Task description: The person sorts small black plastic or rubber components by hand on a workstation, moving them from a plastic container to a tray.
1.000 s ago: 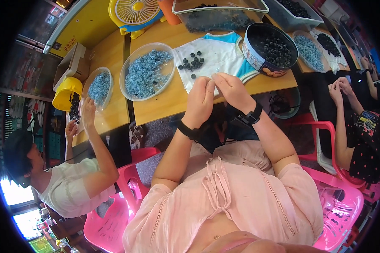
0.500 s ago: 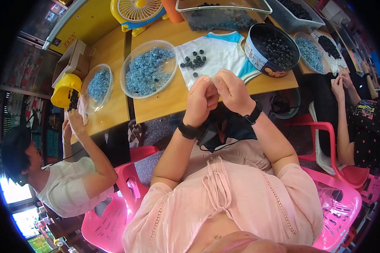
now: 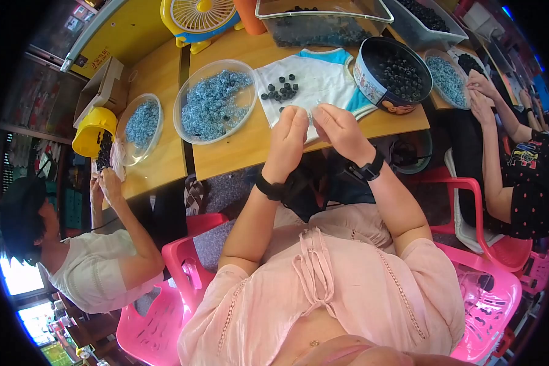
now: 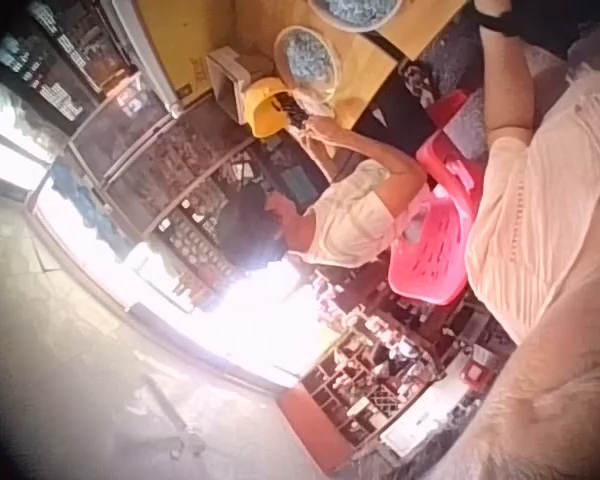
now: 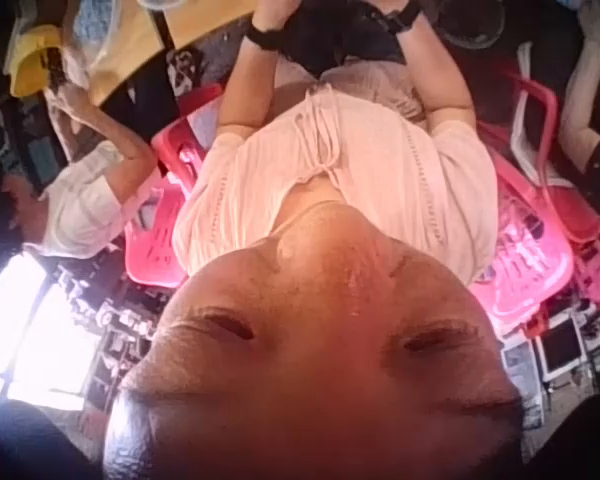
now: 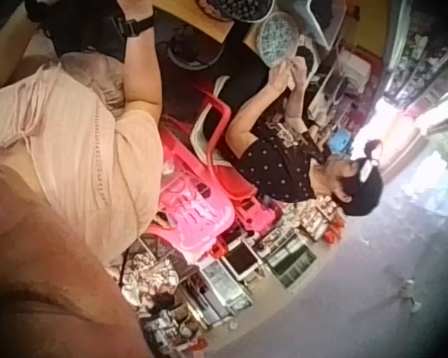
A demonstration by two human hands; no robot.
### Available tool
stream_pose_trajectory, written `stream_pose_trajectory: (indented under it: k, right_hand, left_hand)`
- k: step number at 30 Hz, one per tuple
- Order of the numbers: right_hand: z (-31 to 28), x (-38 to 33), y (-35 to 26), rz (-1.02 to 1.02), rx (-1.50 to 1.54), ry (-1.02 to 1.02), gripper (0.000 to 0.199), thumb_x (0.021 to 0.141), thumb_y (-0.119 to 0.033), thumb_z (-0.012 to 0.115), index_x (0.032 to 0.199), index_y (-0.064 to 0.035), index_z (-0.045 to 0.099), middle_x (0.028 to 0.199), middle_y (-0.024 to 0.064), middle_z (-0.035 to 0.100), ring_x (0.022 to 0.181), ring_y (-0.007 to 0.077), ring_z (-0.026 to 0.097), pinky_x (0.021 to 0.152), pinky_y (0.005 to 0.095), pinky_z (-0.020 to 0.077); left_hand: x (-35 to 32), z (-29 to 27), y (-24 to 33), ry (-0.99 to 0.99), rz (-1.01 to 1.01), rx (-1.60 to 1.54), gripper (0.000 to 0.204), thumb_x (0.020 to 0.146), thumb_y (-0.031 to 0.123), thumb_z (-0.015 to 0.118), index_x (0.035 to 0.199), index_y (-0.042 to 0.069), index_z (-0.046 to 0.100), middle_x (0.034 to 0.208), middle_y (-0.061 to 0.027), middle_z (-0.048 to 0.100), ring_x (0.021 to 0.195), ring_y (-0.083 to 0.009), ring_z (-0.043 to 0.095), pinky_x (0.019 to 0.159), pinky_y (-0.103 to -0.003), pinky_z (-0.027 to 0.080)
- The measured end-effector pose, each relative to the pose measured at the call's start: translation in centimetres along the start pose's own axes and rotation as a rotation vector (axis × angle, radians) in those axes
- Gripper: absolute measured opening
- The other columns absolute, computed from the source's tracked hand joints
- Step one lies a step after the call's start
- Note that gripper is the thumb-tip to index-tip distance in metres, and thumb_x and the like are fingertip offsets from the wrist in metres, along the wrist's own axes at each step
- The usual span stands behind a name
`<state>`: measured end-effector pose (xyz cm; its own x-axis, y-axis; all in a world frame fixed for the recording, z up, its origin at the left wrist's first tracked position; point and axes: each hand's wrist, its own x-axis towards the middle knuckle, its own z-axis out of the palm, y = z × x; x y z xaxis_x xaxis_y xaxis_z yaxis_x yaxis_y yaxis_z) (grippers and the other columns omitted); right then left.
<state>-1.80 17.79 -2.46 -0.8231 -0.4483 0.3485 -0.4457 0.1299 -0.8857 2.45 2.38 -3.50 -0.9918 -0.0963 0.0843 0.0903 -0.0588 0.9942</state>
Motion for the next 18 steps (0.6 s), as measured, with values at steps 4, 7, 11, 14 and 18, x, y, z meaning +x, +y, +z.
stream_pose_trajectory:
  k: [4, 7, 11, 14, 18]
  right_hand:
    - [-0.6, -0.2, -0.8, 0.445, 0.570, -0.072, 0.035, 0.104, -0.031, 0.048, 0.077, -0.0080, 0.051, 0.065, -0.0006, 0.047, 0.053, 0.0086, 0.041, 0.046, 0.0243, 0.0322]
    - [-0.7, -0.2, -1.1, 0.510, 0.679, -0.079, 0.036, 0.104, -0.033, 0.049, 0.076, -0.0097, 0.049, 0.066, -0.0022, 0.046, 0.052, 0.0065, 0.038, 0.045, 0.0226, 0.0300]
    - [-0.5, -0.4, -0.6, 0.514, 0.739, -0.149, 0.035, 0.104, -0.031, 0.048, 0.077, -0.0093, 0.050, 0.067, -0.0032, 0.044, 0.054, 0.0064, 0.038, 0.047, 0.0225, 0.0307]
    - [0.0, -0.4, -0.9, 0.350, 0.518, -0.110, 0.035, 0.106, -0.029, 0.047, 0.079, -0.0063, 0.051, 0.066, -0.0018, 0.044, 0.059, 0.0068, 0.042, 0.051, 0.0251, 0.0340]
    - [0.3, -0.4, -0.6, 0.126, 0.188, -0.049, 0.032, 0.105, -0.024, 0.047, 0.082, -0.0022, 0.052, 0.067, 0.0054, 0.048, 0.061, 0.0159, 0.048, 0.056, 0.0312, 0.0386]
  left_hand:
    - [-0.1, 0.0, 0.9, -0.077, 0.170, 0.247, 0.025, 0.104, 0.025, 0.049, 0.100, 0.000, 0.055, 0.078, -0.0103, 0.059, 0.072, -0.0214, 0.058, 0.068, -0.032, 0.047]
    - [-0.2, 0.4, 1.0, -0.061, 0.334, 0.367, 0.023, 0.103, 0.021, 0.050, 0.097, 0.000, 0.055, 0.081, -0.0157, 0.060, 0.073, -0.0294, 0.059, 0.069, -0.034, 0.048]
    - [-0.3, 0.2, 0.3, -0.050, 0.333, 0.340, 0.023, 0.103, 0.019, 0.049, 0.091, 0.000, 0.054, 0.077, -0.0163, 0.058, 0.067, -0.0304, 0.054, 0.064, -0.036, 0.046]
    - [-0.3, 0.2, -0.2, -0.037, 0.217, 0.260, 0.025, 0.103, 0.019, 0.048, 0.088, 0.000, 0.052, 0.071, -0.0126, 0.053, 0.064, -0.0249, 0.052, 0.060, -0.035, 0.043]
    - [-0.5, 0.5, -0.4, -0.051, 0.016, -0.101, 0.027, 0.105, 0.022, 0.046, 0.084, 0.005, 0.050, 0.066, -0.0013, 0.047, 0.056, -0.0120, 0.045, 0.051, -0.027, 0.036]
